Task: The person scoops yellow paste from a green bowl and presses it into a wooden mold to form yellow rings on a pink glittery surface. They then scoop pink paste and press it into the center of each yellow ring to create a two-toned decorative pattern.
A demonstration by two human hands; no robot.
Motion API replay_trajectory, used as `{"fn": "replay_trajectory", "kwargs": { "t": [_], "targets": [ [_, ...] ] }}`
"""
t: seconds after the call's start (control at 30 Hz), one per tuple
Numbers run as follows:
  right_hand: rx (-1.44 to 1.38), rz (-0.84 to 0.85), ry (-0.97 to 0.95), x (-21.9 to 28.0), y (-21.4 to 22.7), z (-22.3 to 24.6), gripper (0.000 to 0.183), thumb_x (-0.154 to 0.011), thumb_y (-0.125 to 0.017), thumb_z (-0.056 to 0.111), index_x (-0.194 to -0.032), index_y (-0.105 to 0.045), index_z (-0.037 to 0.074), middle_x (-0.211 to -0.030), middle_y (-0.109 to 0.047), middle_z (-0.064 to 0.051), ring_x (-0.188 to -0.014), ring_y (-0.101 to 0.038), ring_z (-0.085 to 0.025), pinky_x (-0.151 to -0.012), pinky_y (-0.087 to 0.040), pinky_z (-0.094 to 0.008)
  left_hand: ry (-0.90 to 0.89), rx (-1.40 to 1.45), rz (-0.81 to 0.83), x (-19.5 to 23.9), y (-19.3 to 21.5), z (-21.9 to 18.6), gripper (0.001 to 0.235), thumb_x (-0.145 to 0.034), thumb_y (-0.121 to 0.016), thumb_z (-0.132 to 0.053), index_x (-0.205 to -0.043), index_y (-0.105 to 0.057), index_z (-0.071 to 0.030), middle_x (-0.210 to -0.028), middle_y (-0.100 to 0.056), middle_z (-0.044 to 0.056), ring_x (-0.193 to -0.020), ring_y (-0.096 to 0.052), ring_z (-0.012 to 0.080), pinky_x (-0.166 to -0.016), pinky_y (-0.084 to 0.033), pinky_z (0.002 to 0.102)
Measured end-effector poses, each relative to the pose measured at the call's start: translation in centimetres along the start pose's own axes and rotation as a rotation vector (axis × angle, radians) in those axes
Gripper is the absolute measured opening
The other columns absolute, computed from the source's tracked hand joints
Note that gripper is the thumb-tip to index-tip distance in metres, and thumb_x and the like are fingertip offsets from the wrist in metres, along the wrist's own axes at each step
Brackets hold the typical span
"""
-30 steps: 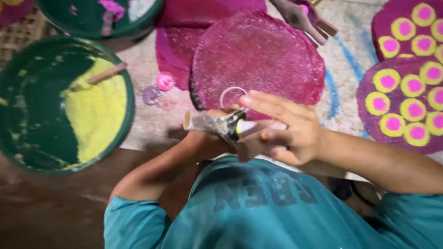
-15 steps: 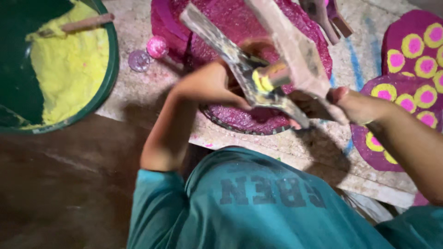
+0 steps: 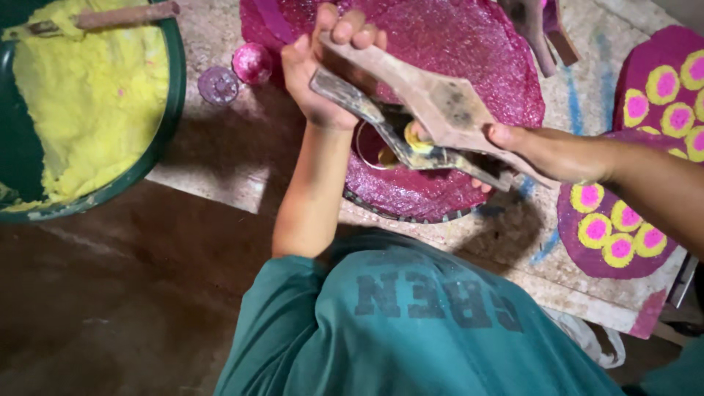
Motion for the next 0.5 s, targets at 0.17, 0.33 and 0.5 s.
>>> {"fn": "replay_trajectory", "kwargs": {
  "t": [0.17, 0.33, 0.5],
  "targets": [
    [-0.125, 0.010, -0.104, -1.2, -2.0, 3.5, 0.098, -0.086, -0.015, 0.079, -0.121, -0.068, 0.004, -0.104, -0.076, -0.014, -0.095, -0.074, -0.024, -0.089, -0.058, -0.038, -0.002, 0.130, 0.036, 0.1, 0.9, -2.1, 0.028, -0.105, -0.048, -0.038, -0.112, -0.059, -0.014, -0.105, -0.062, 0.000, -0.107, -0.062, 0.0175, -0.113, -0.050, 0.038],
    [-0.171, -0.002, -0.150, -1.9, -3.4, 3.8, 0.092, -0.090, -0.020, 0.074, -0.105, -0.075, 0.001, -0.085, -0.074, -0.014, -0.079, -0.069, -0.025, -0.073, -0.057, -0.042, 0.002, 0.191, 0.053, 1.3, 1.8, -2.2, 0.027, -0.105, -0.049, -0.036, -0.111, -0.059, -0.013, -0.104, -0.061, 0.001, -0.106, -0.061, 0.0173, -0.110, -0.052, 0.040],
    [-0.156, -0.043, -0.165, -1.0, -2.4, 2.4, 0.091, -0.090, -0.022, 0.074, -0.104, -0.075, 0.002, -0.078, -0.072, -0.009, -0.076, -0.069, -0.021, -0.073, -0.057, -0.038, -0.018, 0.222, -0.037, 1.9, 3.6, 0.4, 0.020, -0.106, -0.047, -0.031, -0.107, -0.057, -0.014, -0.100, -0.058, 0.000, -0.102, -0.059, 0.0171, -0.110, -0.053, 0.040]
  ]
}}
Point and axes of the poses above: each hand's wrist, its own x-axis away from the middle knuckle, its own y-axis out of the back of the hand, z = x × y, the point moved 9 cm from there along -x, towards the middle knuckle
